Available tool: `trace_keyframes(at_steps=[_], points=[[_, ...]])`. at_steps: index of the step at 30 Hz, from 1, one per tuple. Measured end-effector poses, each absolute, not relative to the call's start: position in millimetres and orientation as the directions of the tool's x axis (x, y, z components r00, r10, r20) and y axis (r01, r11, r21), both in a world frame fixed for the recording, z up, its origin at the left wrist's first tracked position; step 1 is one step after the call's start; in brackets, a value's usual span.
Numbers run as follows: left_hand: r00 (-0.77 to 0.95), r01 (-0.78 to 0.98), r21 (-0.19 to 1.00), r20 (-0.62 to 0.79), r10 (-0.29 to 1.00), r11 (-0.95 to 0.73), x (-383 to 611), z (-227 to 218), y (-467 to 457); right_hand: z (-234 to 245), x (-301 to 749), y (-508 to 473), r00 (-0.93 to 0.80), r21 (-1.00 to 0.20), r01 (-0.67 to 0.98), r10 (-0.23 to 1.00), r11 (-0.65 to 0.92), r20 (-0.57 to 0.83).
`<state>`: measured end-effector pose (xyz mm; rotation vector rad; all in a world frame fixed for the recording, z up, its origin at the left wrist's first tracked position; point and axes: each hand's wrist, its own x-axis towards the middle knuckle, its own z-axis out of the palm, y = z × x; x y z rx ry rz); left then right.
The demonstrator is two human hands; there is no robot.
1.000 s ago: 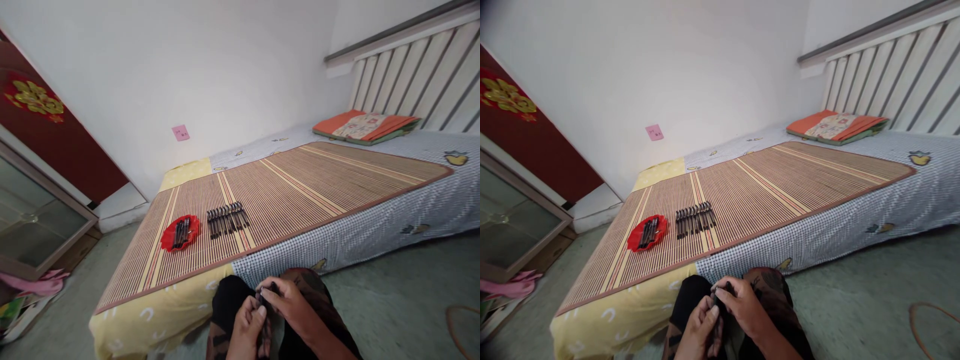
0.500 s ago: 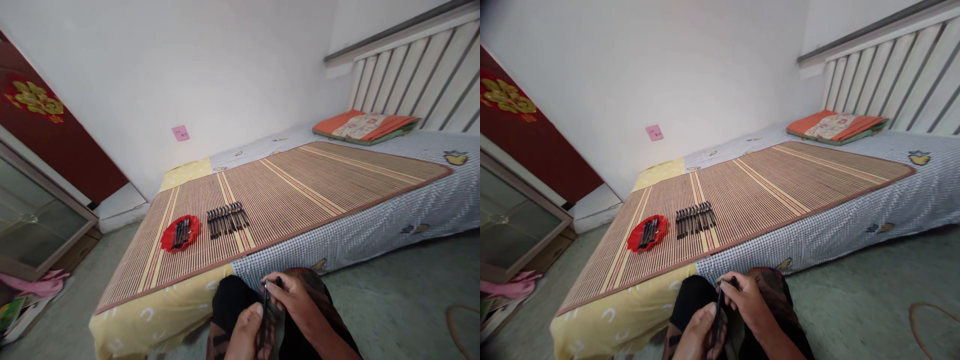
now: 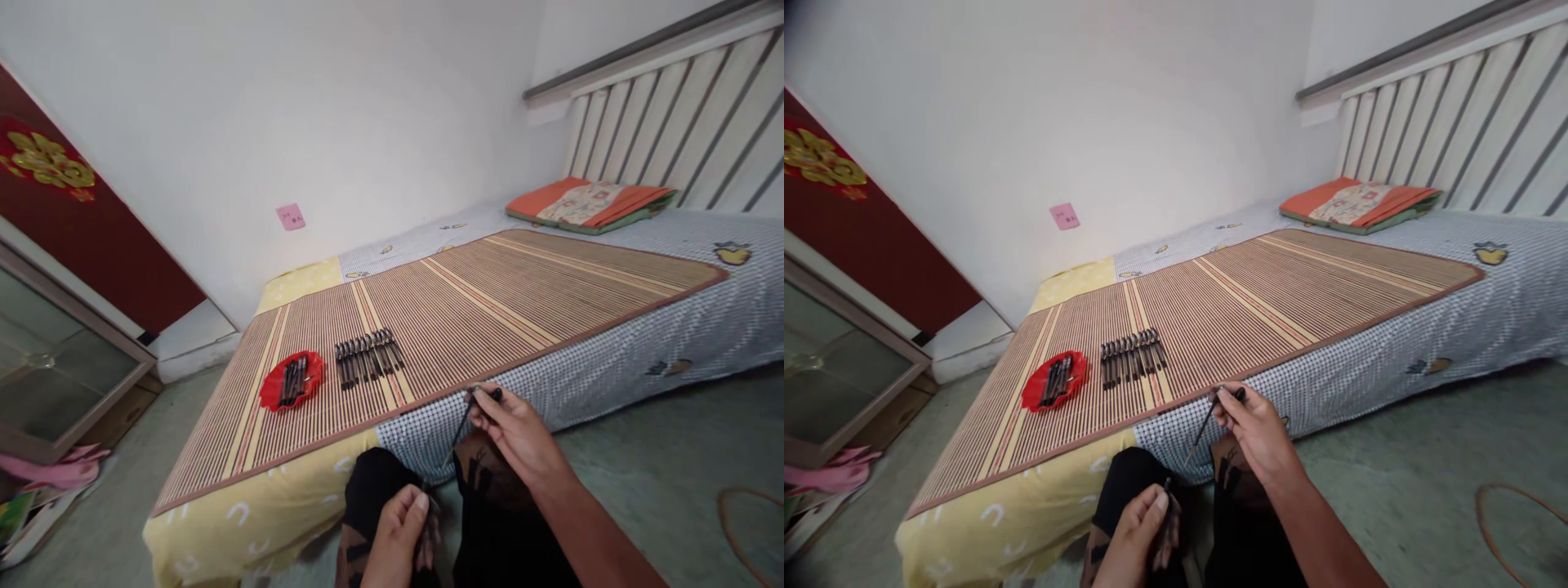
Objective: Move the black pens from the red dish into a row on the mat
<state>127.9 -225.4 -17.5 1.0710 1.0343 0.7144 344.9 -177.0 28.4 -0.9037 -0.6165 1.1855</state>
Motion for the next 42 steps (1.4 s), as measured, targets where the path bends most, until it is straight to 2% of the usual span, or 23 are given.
trace_keyframes(at_steps=[7, 23, 27, 29, 32, 35, 39, 42], points=[[0.282, -0.110, 0.957, -0.228, 0.932, 0.268, 141, 9, -215, 21, 319, -184, 0.151, -0.848, -0.531, 0.985, 0.010, -0.083], [0.267, -0.107, 0.960, -0.223, 0.937, 0.259, 145, 13, -218, 27, 305, -187, 0.168, -0.906, -0.415, 0.986, 0.080, 0.010], [0.194, -0.178, 0.950, -0.220, 0.956, 0.255, 144, 8, -214, 30, 307, -185, 0.206, -0.938, -0.335, 0.978, 0.092, 0.022], [0.162, -0.185, 0.953, -0.209, 0.964, 0.238, 143, 6, -210, 31, 306, -186, 0.135, -0.961, -0.275, 0.991, 0.035, -0.003], [0.119, -0.119, 0.971, -0.193, 0.974, 0.207, 144, 6, -206, 32, 299, -188, 0.009, -0.995, -0.100, 1.000, -0.010, -0.011], [0.064, -0.072, 0.983, -0.163, 0.984, 0.168, 147, 11, -203, 34, 291, -187, -0.028, -0.997, 0.045, 0.997, 0.068, 0.067], [-0.030, -0.077, 0.994, -0.083, 0.996, 0.081, 154, 24, -194, 40, 287, -179, -0.022, -0.987, 0.110, 0.993, 0.118, 0.116], [0.002, -0.063, 0.997, -0.043, 0.999, 0.043, 163, 35, -177, 47, 294, -163, -0.004, -0.970, 0.180, 0.986, 0.164, 0.166]])
